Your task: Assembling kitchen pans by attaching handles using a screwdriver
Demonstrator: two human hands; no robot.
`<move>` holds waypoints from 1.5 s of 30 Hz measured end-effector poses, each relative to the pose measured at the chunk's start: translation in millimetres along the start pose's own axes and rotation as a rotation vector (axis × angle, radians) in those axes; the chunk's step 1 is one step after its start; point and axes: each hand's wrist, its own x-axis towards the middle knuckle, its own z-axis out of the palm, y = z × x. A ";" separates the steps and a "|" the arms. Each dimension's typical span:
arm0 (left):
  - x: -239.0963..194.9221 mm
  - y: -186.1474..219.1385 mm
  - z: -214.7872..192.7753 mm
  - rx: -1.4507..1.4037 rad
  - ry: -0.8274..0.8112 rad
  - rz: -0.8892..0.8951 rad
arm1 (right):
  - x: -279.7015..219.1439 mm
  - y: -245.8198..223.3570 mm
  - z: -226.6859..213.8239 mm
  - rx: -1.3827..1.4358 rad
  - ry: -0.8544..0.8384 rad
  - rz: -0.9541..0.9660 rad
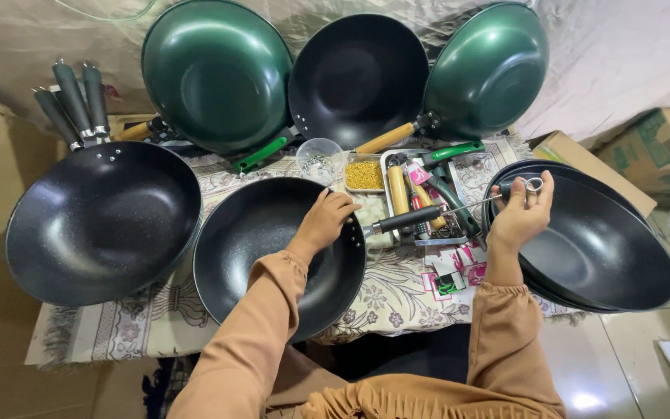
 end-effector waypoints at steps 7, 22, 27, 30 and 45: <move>-8.9 -10.4 -6.5 -0.042 0.115 0.046 | 18.8 32.7 22.4 0.068 -0.027 0.101; -54.2 12.2 -45.8 -0.090 0.169 -0.086 | 24.4 89.1 69.9 0.192 -0.201 0.427; -60.8 6.4 -32.0 -0.008 0.136 -0.118 | 24.2 86.0 78.8 0.202 -0.185 0.434; -65.0 5.5 -37.3 0.045 0.162 -0.139 | 32.0 110.3 79.2 0.224 -0.150 0.427; -32.0 30.0 -53.3 -0.396 -0.017 -0.481 | -0.7 101.3 112.0 0.118 -0.315 0.553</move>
